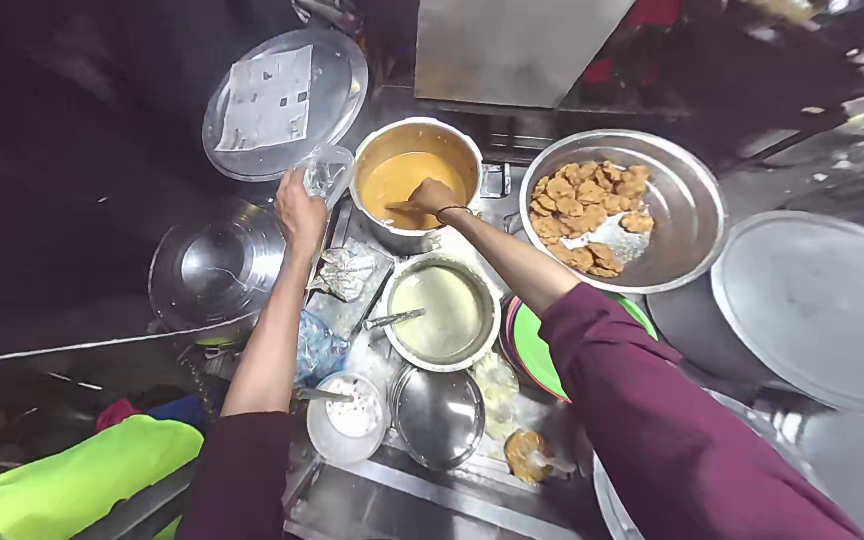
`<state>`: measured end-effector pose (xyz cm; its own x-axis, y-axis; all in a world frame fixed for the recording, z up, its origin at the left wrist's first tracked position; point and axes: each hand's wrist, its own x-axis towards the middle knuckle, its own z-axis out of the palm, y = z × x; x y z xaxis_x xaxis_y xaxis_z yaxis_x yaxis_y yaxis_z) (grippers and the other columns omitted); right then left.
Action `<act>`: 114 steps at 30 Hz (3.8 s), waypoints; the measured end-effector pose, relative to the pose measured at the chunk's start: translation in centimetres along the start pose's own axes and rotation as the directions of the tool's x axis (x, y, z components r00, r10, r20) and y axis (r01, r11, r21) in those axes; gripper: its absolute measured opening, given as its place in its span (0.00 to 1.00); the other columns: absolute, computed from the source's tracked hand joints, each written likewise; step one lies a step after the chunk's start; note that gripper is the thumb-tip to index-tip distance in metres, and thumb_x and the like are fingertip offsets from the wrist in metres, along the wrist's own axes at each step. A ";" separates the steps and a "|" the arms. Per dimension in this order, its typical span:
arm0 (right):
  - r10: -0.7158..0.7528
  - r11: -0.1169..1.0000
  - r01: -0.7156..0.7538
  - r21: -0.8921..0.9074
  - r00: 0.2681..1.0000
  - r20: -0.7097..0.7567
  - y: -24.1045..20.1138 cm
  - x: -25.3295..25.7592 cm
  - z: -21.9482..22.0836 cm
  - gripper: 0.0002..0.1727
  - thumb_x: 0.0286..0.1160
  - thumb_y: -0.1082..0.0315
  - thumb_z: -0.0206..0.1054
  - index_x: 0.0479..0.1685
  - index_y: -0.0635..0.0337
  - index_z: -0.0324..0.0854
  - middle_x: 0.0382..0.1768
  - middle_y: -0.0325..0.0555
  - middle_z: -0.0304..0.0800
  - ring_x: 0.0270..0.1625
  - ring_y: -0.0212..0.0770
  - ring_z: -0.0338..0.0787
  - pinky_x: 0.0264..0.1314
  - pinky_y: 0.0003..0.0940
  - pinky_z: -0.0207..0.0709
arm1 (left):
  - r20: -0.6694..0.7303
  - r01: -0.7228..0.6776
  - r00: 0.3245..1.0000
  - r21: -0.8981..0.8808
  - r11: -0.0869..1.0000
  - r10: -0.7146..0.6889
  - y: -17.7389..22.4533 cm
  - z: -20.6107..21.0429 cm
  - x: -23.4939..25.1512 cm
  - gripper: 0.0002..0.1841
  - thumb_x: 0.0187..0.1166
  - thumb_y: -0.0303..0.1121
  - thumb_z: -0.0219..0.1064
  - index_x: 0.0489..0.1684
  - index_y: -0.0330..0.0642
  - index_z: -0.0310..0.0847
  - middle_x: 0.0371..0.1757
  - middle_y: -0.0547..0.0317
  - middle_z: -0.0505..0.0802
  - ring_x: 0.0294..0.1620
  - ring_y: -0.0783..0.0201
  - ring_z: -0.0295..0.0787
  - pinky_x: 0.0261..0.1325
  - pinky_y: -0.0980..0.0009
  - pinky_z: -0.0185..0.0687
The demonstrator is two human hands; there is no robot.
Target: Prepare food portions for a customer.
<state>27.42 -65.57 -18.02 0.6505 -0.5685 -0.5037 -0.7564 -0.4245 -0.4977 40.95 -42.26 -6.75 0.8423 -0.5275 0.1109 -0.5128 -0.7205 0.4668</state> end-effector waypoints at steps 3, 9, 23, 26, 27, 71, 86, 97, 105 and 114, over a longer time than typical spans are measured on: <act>-0.029 0.991 0.027 0.131 0.999 0.015 1.9 -0.4 -0.7 0.14 0.76 0.55 0.67 0.52 0.46 0.95 0.44 0.52 0.95 0.49 0.56 0.92 0.55 0.68 0.81 | -0.020 0.016 1.000 0.001 1.000 -0.016 -0.1 0.4 1.8 0.33 0.65 0.22 0.66 0.79 0.45 0.78 0.82 0.47 0.81 0.79 0.42 0.79 0.75 0.35 0.72; -0.090 0.945 0.105 0.309 0.994 -0.062 3.3 -3.9 -3.3 0.14 0.79 0.59 0.68 0.58 0.41 0.94 0.37 0.45 0.94 0.36 0.43 0.89 0.46 0.52 0.82 | -0.038 -0.006 0.999 0.065 0.998 0.009 0.8 0.9 4.7 0.34 0.64 0.21 0.66 0.79 0.49 0.80 0.88 0.63 0.75 0.71 0.45 0.87 0.67 0.37 0.79; -0.193 0.811 0.256 0.526 0.966 -0.173 3.1 -11.3 -11.6 0.14 0.82 0.65 0.69 0.62 0.48 0.91 0.37 0.43 0.93 0.27 0.32 0.80 0.32 0.33 0.76 | 0.090 -0.060 0.995 0.269 0.961 0.037 0.6 1.2 7.3 0.28 0.64 0.28 0.72 0.69 0.39 0.83 0.80 0.46 0.81 0.64 0.35 0.87 0.58 0.32 0.82; -0.220 0.816 0.292 0.499 0.955 -0.198 2.1 -12.7 -14.1 0.14 0.82 0.66 0.69 0.61 0.49 0.92 0.34 0.41 0.92 0.23 0.30 0.77 0.29 0.30 0.74 | 0.121 -0.106 0.989 0.229 0.968 0.080 1.6 2.4 6.8 0.24 0.63 0.28 0.72 0.63 0.38 0.86 0.72 0.42 0.87 0.62 0.35 0.88 0.56 0.32 0.82; -0.230 0.818 0.303 0.488 0.951 -0.205 1.9 -13.1 -14.6 0.13 0.82 0.66 0.69 0.61 0.49 0.92 0.34 0.41 0.92 0.22 0.30 0.77 0.28 0.30 0.74 | 0.135 -0.132 0.985 0.209 0.969 0.106 2.2 2.7 6.6 0.25 0.64 0.28 0.73 0.65 0.39 0.86 0.73 0.44 0.86 0.62 0.36 0.88 0.58 0.32 0.82; -0.128 0.834 0.157 0.528 0.988 -0.091 5.0 -8.8 -5.2 0.13 0.82 0.61 0.69 0.61 0.42 0.91 0.28 0.43 0.84 0.21 0.34 0.73 0.26 0.35 0.70 | 0.138 0.097 0.988 -0.201 0.975 -0.070 0.1 -3.0 4.6 0.35 0.64 0.29 0.79 0.80 0.51 0.79 0.64 0.40 0.91 0.50 0.43 0.94 0.54 0.38 0.89; -0.467 0.881 0.448 -0.154 0.767 -0.440 -0.5 -18.5 -15.5 0.14 0.83 0.63 0.67 0.60 0.39 0.93 0.37 0.47 0.96 0.35 0.51 0.92 0.36 0.59 0.81 | 0.242 0.067 0.970 -0.321 0.945 0.014 7.0 1.0 5.6 0.37 0.61 0.25 0.78 0.79 0.51 0.80 0.65 0.42 0.91 0.44 0.47 0.96 0.47 0.44 0.93; -0.180 0.971 0.238 0.034 0.814 -0.553 5.1 -11.4 -8.5 0.16 0.83 0.61 0.63 0.61 0.37 0.92 0.41 0.55 0.96 0.40 0.61 0.92 0.40 0.70 0.79 | 0.220 0.141 0.975 -0.459 0.877 -0.042 6.3 -0.2 4.1 0.35 0.62 0.22 0.77 0.77 0.51 0.81 0.63 0.42 0.91 0.41 0.48 0.95 0.42 0.47 0.94; -0.363 0.862 0.251 -0.439 0.912 -0.190 1.2 -5.2 0.4 0.06 0.67 0.68 0.71 0.40 0.52 0.92 0.35 0.59 0.93 0.42 0.66 0.93 0.38 0.68 0.80 | 0.161 0.129 0.984 -0.350 0.928 -0.076 2.7 -3.4 4.1 0.37 0.64 0.26 0.78 0.80 0.52 0.78 0.66 0.43 0.90 0.46 0.49 0.95 0.47 0.46 0.93; -0.043 0.911 0.095 0.402 0.990 -0.137 4.2 -7.5 -2.0 0.11 0.78 0.58 0.71 0.55 0.37 0.93 0.29 0.46 0.90 0.27 0.45 0.82 0.33 0.52 0.75 | 0.146 0.163 0.982 -0.315 0.935 -0.122 -0.1 -4.1 3.2 0.35 0.64 0.24 0.77 0.79 0.50 0.79 0.65 0.42 0.90 0.44 0.48 0.95 0.45 0.46 0.93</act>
<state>19.18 -64.52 -14.91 0.6668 -0.6410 -0.3800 -0.5991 -0.1578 -0.7850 44.34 -42.02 -2.89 0.8651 -0.4957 -0.0766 -0.2896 -0.6183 0.7306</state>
